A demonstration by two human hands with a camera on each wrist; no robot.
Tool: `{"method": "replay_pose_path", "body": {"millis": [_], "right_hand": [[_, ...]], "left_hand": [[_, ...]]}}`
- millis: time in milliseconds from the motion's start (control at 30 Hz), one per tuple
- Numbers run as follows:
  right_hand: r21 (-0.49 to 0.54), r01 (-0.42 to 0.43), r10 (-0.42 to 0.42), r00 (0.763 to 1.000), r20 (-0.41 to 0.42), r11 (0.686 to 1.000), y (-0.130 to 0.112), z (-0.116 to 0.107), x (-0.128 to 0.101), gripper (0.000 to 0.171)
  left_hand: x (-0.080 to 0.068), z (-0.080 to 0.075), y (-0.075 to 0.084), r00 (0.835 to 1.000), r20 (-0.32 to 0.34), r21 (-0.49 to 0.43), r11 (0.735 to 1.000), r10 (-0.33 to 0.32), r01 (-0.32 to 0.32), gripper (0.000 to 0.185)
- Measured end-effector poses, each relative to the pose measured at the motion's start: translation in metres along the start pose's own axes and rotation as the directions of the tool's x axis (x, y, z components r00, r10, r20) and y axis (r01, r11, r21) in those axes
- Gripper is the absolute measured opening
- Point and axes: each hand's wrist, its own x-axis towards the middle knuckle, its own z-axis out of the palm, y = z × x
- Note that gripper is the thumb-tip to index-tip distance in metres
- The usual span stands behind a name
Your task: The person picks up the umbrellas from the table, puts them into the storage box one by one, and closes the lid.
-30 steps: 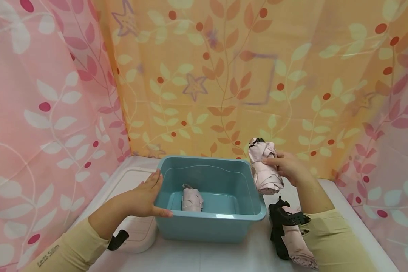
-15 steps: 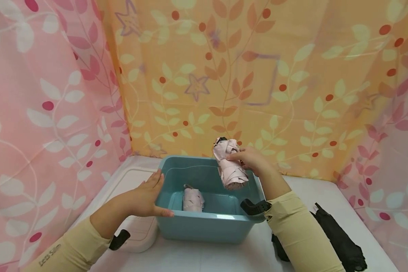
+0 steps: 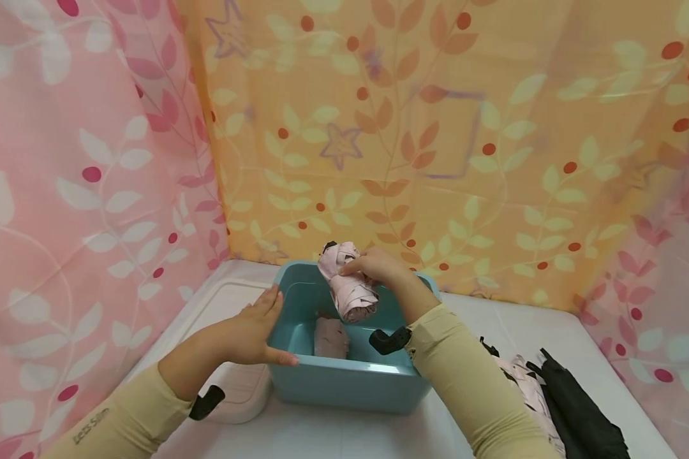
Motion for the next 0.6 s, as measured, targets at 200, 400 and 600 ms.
{"method": "replay_pose_path", "body": {"millis": [200,400,600], "right_hand": [[-0.044,0.032,-0.030,0.999,0.043,0.999,-0.007,0.018,0.003,0.040],[-0.170,0.020,-0.006,0.997,0.083,0.985,-0.015,0.040,0.010,0.036],[-0.238,-0.024,0.052,0.992,0.112,0.971,-0.015,0.063,0.024,0.033]], "left_hand": [[-0.001,0.001,0.003,1.000,0.006,0.011,1.000,0.002,-0.002,0.127],[-0.002,0.000,0.005,1.000,0.007,0.013,1.000,0.007,-0.007,0.126],[-0.003,0.000,0.008,1.000,0.001,0.018,1.000,0.007,-0.007,0.125]]}}
